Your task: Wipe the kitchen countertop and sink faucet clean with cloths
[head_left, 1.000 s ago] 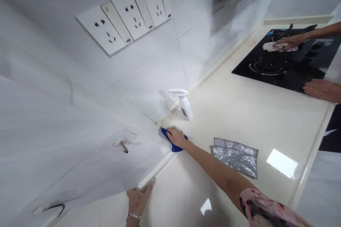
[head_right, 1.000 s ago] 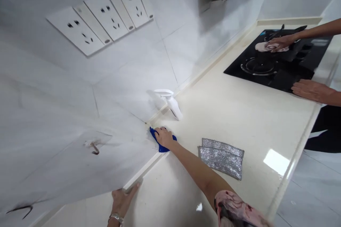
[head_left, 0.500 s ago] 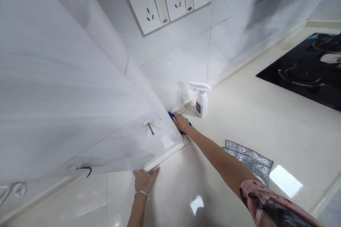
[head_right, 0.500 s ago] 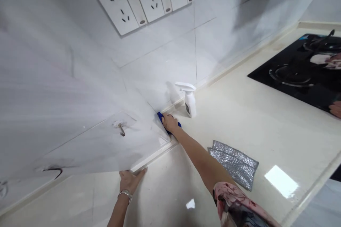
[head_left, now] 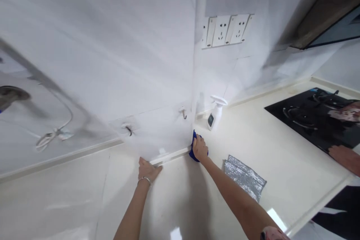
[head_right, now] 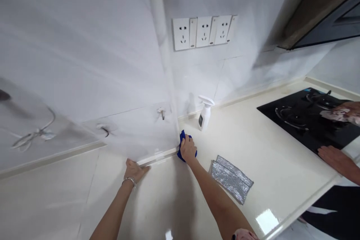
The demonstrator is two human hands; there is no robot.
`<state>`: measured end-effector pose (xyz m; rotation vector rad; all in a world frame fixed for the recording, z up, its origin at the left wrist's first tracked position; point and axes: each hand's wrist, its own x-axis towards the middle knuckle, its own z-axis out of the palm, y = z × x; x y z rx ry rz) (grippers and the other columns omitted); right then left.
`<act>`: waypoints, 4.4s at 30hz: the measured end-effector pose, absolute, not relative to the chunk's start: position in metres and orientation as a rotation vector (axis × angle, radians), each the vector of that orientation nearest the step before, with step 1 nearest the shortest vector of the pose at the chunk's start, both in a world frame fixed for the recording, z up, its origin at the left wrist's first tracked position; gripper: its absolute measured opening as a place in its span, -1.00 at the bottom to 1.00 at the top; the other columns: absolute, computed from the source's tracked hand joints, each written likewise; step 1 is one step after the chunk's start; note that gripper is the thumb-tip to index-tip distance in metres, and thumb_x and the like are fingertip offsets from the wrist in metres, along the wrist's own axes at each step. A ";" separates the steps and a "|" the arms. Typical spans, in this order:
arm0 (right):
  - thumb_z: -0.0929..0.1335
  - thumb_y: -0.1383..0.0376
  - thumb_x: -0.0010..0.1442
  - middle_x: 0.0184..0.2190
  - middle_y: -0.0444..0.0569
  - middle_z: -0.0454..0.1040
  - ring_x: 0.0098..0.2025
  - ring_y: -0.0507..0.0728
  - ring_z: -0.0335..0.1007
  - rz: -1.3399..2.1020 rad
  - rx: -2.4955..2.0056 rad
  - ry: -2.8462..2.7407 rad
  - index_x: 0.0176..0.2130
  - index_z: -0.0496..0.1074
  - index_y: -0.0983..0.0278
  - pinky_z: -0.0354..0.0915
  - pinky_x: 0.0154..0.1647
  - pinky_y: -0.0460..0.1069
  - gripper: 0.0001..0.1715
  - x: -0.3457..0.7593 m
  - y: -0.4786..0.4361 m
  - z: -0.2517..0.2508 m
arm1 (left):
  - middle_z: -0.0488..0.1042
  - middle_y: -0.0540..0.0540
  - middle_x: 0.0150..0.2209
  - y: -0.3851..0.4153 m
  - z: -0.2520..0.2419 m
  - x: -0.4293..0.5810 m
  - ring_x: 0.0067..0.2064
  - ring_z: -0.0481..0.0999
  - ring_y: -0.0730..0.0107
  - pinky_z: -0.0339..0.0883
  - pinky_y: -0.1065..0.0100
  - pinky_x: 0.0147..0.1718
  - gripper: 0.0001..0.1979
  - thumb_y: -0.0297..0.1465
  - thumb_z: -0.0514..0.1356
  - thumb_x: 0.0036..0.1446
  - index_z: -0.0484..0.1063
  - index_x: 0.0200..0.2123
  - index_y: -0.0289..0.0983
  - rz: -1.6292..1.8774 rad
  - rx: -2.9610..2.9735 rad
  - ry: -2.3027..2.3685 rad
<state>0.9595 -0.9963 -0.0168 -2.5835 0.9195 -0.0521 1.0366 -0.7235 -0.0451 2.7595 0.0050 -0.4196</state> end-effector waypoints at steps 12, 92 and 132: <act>0.12 0.06 0.39 0.38 0.52 0.12 0.32 0.51 0.26 -0.201 -2.536 1.107 0.46 0.04 0.40 0.35 0.09 0.40 -0.18 0.940 -0.946 -0.049 | -0.14 -0.39 0.55 -0.669 -0.045 1.019 0.55 -0.10 0.05 -0.15 0.12 0.49 0.09 -0.37 0.22 0.02 -0.31 0.49 -0.49 -0.401 2.382 -0.321; 0.30 0.27 0.28 0.33 0.28 0.22 0.39 0.41 0.04 -0.065 -3.019 -0.078 0.43 0.15 0.25 0.01 0.41 0.35 -0.22 1.032 -0.694 -0.053 | 0.14 -0.37 0.48 -0.541 -0.120 1.000 0.51 0.09 0.01 0.10 -0.09 0.46 -0.33 -0.19 -0.11 0.43 -0.04 0.48 -0.39 0.239 2.196 -0.313; 0.23 -0.18 0.35 -0.36 0.07 0.64 -0.26 0.20 0.60 -0.130 -1.753 0.207 -0.26 0.57 0.27 0.45 -0.12 0.09 -0.36 0.753 -0.800 -0.029 | 0.40 -0.36 0.30 -0.578 -0.055 0.847 0.33 0.40 -0.11 0.32 -0.21 0.29 -0.38 -0.16 0.27 0.18 0.35 0.27 -0.20 0.185 2.198 -1.042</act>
